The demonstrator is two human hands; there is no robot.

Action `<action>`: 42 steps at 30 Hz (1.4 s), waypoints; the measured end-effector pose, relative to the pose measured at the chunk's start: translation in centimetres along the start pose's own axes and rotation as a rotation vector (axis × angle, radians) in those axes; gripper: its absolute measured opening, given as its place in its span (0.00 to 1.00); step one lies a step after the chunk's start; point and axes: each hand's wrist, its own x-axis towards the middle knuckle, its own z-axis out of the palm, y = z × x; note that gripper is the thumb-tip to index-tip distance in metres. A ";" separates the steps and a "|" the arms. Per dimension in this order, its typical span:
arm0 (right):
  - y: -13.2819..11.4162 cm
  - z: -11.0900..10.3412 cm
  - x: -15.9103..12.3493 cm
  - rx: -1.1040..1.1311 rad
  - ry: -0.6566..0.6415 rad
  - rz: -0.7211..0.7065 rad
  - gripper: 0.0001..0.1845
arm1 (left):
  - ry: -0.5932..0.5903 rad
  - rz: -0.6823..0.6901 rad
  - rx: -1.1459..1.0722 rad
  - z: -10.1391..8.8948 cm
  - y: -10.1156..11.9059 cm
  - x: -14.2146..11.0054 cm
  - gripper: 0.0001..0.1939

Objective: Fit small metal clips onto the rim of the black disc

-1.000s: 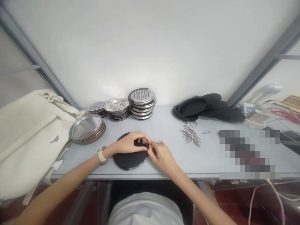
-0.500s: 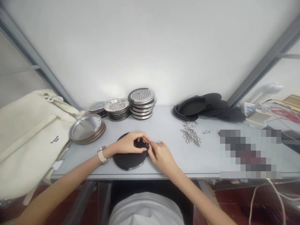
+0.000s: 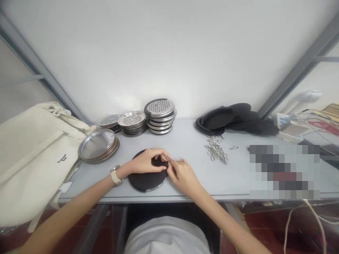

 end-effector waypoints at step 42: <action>-0.2 0.1 -0.1 -0.013 -0.007 -0.010 0.16 | 0.012 -0.053 -0.018 0.1 -0.1 -0.2 0.20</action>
